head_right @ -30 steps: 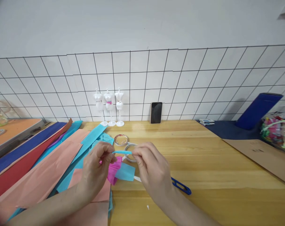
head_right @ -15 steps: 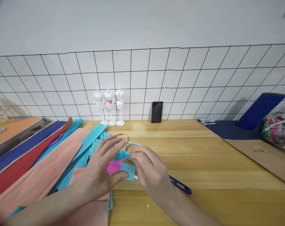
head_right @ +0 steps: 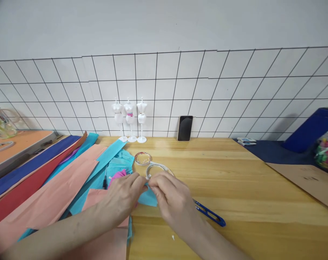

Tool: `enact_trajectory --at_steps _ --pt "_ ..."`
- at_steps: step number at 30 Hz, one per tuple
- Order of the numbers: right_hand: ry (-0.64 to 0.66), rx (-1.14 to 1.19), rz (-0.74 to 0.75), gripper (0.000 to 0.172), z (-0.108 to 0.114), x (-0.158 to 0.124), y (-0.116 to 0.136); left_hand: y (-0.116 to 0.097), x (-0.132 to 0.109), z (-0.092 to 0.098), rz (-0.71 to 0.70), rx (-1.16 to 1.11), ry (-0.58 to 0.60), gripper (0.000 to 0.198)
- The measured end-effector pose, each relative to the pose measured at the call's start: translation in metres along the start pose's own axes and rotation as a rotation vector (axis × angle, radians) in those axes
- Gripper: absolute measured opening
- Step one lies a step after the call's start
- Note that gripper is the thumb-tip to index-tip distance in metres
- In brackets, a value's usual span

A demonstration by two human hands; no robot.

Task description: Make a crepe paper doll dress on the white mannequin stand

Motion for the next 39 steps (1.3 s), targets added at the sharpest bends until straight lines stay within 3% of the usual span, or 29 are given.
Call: enact_trajectory --at_steps 4,10,18,21,24,28,32,35,39 --pt "-0.007 0.004 -0.017 0.018 0.003 0.002 -0.001 0.015 0.000 -0.005 0.106 -0.246 0.030 0.027" --pt "0.016 0.038 -0.100 0.019 0.005 0.005 -0.008 0.022 0.001 0.000 0.146 -0.597 0.077 0.031" --pt "0.142 0.187 -0.304 0.009 0.009 0.010 -0.026 0.024 0.001 -0.001 0.170 -0.715 0.175 0.034" --pt "0.191 0.227 -0.243 0.029 0.021 0.014 -0.019 0.025 0.002 0.001 0.158 -0.724 0.151 0.033" --pt "0.225 0.105 -0.160 0.039 0.023 0.016 -0.008 0.022 0.002 0.003 0.110 -0.666 0.108 0.030" --pt "0.295 -0.052 -0.129 0.011 0.007 0.015 -0.004 0.015 0.002 0.002 0.055 -0.577 0.094 0.028" --pt "0.292 -0.044 -0.132 0.016 0.008 0.016 -0.006 0.015 0.002 -0.002 0.068 -0.586 0.118 0.032" --pt "0.289 -0.025 -0.178 0.015 0.020 0.017 -0.017 0.024 0.003 -0.005 0.129 -0.675 0.148 0.036" --pt "0.228 -0.097 -0.321 0.012 0.045 0.016 -0.057 0.038 0.001 -0.002 0.247 -0.749 0.123 0.033"
Point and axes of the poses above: each hand's wrist, its own x-axis towards the middle knuckle, its own z-axis out of the back of the hand, y = z × x, the point moved 8 cm from there along x, towards the middle knuckle, and after that the axes turned 9 degrees about y, right-handed, at the moved point
